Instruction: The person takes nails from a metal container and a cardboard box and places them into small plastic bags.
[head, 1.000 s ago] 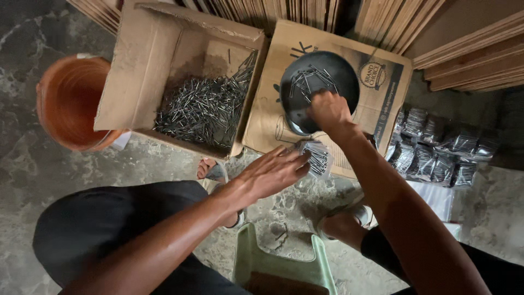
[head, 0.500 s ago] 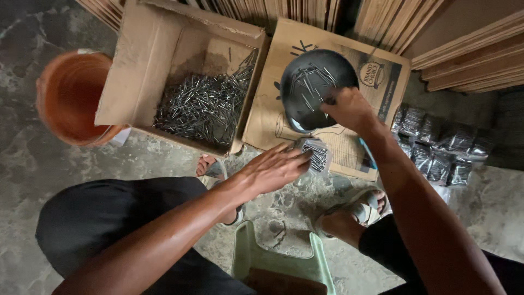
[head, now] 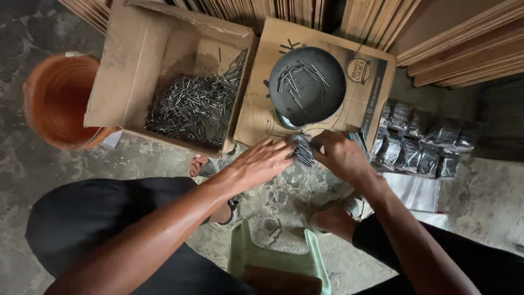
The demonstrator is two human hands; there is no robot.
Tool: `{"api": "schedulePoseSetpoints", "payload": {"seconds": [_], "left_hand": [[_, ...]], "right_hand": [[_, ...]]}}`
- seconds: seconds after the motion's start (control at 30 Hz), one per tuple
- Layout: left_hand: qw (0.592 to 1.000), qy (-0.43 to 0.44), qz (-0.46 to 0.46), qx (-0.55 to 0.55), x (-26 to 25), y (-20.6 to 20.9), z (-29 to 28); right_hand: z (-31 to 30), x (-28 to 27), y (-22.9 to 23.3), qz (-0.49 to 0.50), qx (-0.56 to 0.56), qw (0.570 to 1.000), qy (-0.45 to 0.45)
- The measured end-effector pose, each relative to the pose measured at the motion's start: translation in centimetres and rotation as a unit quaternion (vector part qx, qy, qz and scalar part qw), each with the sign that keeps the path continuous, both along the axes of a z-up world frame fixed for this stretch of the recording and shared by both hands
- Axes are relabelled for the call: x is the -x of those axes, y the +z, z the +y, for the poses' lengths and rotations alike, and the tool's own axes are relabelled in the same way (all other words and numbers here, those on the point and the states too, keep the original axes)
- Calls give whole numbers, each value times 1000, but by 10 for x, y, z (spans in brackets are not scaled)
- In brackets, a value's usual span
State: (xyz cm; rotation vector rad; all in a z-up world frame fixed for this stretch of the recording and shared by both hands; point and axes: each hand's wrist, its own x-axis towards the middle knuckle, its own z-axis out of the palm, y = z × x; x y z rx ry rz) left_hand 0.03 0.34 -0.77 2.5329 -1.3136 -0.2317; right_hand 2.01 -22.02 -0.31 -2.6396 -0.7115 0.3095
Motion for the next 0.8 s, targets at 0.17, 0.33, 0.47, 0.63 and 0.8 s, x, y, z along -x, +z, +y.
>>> {"api": "schedulePoseSetpoints", "payload": {"seconds": [0.17, 0.33, 0.47, 0.63, 0.8], "left_hand": [[999, -4, -41, -14, 2, -7, -4], [998, -3, -63, 0, 2, -9, -3], [998, -5, -60, 13, 2, -9, -2], [998, -8, -68, 8, 3, -4, 0], [996, 0, -84, -2, 4, -9, -1]], "right_hand": [[-4, 2, -24, -48, 49, 997, 33], [1, 8, -4, -28, 54, 998, 6], [3, 10, -15, -31, 75, 997, -21], [4, 12, -14, -22, 114, 993, -40], [4, 22, -5, 39, 139, 984, -108]]}}
